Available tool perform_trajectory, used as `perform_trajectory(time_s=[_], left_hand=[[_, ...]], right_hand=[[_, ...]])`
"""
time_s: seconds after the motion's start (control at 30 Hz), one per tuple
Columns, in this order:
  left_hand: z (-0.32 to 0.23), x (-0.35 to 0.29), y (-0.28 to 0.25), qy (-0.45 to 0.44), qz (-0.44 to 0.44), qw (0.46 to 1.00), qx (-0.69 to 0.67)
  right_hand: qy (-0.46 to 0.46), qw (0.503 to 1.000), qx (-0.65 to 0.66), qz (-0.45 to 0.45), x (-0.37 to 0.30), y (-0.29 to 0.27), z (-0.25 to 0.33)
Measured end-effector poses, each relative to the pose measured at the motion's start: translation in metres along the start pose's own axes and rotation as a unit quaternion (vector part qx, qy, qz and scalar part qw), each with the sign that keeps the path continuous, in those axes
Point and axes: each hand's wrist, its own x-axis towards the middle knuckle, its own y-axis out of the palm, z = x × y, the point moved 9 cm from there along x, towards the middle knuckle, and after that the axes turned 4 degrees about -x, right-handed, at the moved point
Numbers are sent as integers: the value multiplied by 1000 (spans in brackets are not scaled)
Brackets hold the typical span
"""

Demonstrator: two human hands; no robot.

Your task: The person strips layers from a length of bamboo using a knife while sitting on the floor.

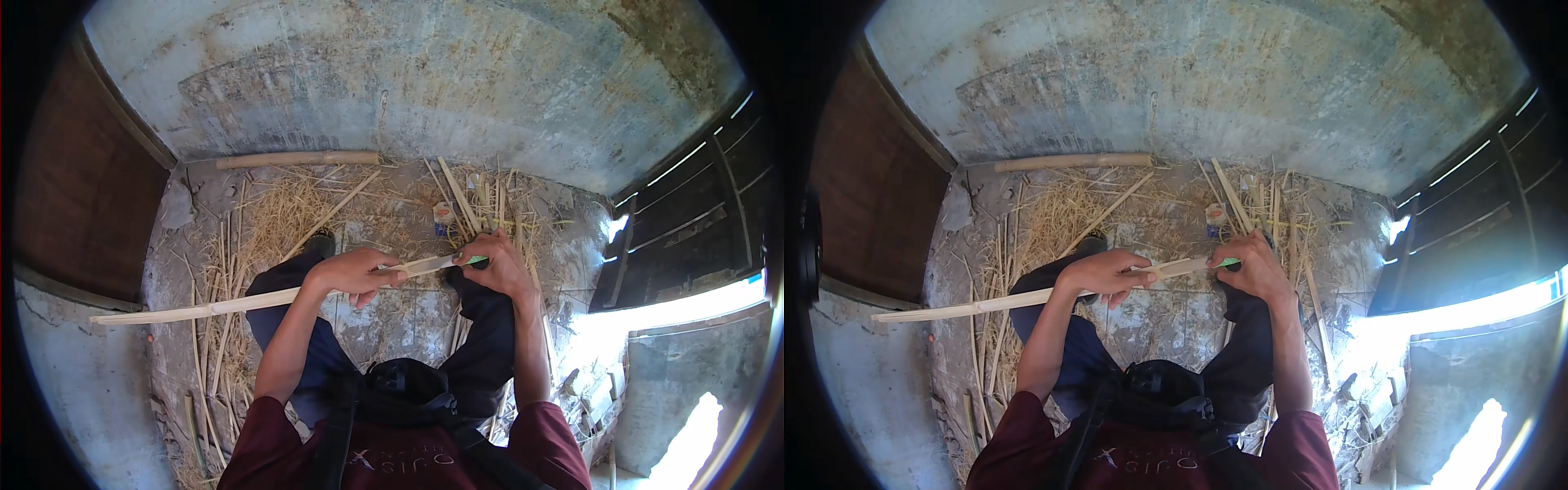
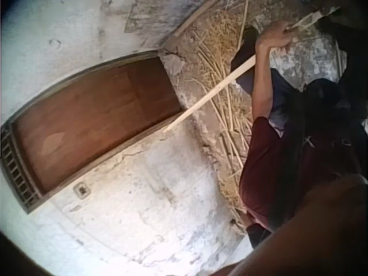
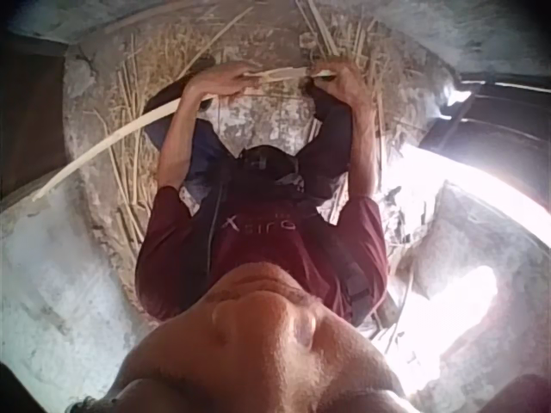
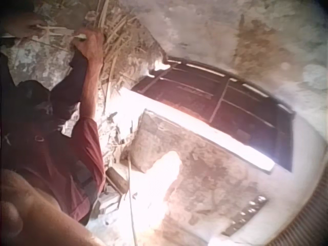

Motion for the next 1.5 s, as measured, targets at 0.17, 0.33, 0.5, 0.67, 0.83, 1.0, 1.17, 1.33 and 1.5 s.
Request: perform_trajectory(time_s=[0.17, 0.33, 0.5, 0.67, 0.83, 1.0, 1.17, 1.33, 1.5], left_hand=[[-3, 11, -3, 41, -62, 996, 48], [-7, 14, -5, 40, -105, 990, 83], [-16, 10, -7, 52, -153, 982, 99], [-13, 13, -9, 73, -198, 967, 143], [-17, 15, -5, 97, -210, 957, 175], [-20, 16, -4, 91, -227, 953, 181], [-14, 17, -5, 88, -251, 943, 200], [-22, 14, -3, 89, -241, 945, 201], [-24, 13, -3, 90, -237, 945, 205]], right_hand=[[-14, 1000, -16, -2, 2, -2, 6], [-24, 1000, -12, -14, 1, -3, 3], [-18, 999, -22, -16, 1, -4, 5], [-25, 999, 23, -21, 0, 2, 1], [7, 996, 41, -73, 5, -6, 18], [-12, 1000, -9, 5, 14, 14, 23], [-16, 1000, -3, 18, 16, 19, 24], [-17, 999, 8, 36, 17, 25, 22], [-4, 999, 23, 40, 15, 21, 23]])
